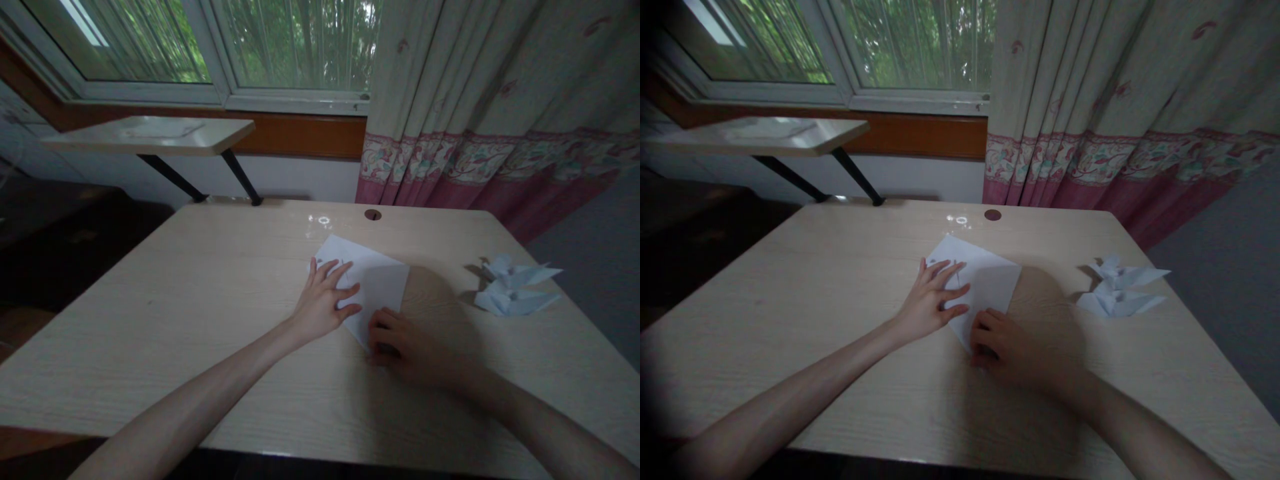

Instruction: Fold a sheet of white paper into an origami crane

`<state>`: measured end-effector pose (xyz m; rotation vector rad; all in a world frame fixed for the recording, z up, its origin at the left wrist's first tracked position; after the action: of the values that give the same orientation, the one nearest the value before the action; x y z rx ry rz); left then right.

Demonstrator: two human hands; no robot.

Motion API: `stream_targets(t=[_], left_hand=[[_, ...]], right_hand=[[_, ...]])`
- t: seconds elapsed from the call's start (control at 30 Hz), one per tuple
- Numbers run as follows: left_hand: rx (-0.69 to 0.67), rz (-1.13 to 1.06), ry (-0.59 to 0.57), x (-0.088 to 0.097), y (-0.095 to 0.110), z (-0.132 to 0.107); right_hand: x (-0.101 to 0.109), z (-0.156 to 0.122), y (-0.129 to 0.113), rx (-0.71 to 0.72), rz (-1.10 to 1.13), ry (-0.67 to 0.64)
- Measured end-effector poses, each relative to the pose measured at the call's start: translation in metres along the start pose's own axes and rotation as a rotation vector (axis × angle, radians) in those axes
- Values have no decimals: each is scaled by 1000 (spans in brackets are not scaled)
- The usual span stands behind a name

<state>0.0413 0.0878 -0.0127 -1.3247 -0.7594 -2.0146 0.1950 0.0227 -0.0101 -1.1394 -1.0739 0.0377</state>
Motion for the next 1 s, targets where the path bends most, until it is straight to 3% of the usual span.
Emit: stream_targets(t=[0.23,0.53,0.87,1.0], left_hand=[[-38,-11,-25,2,1,-1],[-216,-57,-133,9,-10,-1],[-251,-36,23,25,-6,-6],[-258,-24,32,28,1,-10]], right_hand=[[-2,-1,-2,-35,-33,32],[0,1,1,-88,15,12],[2,-1,0,-105,29,10],[2,-1,4,-82,59,29]])
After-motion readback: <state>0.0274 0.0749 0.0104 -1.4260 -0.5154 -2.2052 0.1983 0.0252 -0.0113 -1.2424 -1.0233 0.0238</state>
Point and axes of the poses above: each hand's wrist, its own z-axis towards the middle knuckle, its own x-axis out of the back of the hand, y = z × x, the point moved 5 cm from there along z, towards the middle knuckle, and after that the axes turned 8 degrees about z, right-handed, at the moved point
